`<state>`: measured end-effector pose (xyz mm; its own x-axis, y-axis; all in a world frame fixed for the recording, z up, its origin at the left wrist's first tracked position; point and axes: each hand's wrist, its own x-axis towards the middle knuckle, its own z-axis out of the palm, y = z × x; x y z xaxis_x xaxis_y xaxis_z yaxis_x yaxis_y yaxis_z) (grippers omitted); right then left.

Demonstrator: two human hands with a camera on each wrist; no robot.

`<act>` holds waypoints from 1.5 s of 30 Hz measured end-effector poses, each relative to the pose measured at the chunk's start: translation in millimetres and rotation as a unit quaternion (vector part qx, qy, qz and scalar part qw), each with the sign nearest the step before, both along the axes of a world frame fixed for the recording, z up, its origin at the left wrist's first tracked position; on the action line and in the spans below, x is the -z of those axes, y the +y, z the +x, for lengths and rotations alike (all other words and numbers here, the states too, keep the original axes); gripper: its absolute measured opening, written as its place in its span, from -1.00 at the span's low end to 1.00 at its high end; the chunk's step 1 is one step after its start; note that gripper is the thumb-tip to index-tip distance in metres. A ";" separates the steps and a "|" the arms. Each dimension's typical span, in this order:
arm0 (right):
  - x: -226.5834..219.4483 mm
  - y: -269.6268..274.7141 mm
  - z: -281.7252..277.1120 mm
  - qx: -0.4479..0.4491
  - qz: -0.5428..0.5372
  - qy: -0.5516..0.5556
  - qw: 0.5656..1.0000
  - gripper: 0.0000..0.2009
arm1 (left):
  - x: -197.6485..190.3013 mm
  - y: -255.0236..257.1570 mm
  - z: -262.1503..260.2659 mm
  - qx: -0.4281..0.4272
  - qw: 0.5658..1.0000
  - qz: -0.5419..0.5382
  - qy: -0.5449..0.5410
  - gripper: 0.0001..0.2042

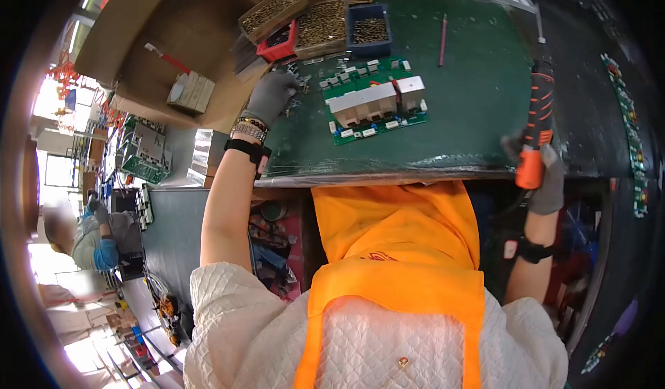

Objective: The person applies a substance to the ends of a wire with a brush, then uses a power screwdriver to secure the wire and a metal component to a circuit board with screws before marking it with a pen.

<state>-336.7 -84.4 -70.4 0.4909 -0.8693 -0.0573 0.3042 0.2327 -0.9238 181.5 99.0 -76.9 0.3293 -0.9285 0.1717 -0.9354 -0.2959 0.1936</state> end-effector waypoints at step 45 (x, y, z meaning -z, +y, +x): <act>-29.1 151.8 14.2 -0.418 0.233 0.075 0.875 -0.25 | -50.4 21.6 -191.1 0.095 0.877 -0.290 0.372 -0.78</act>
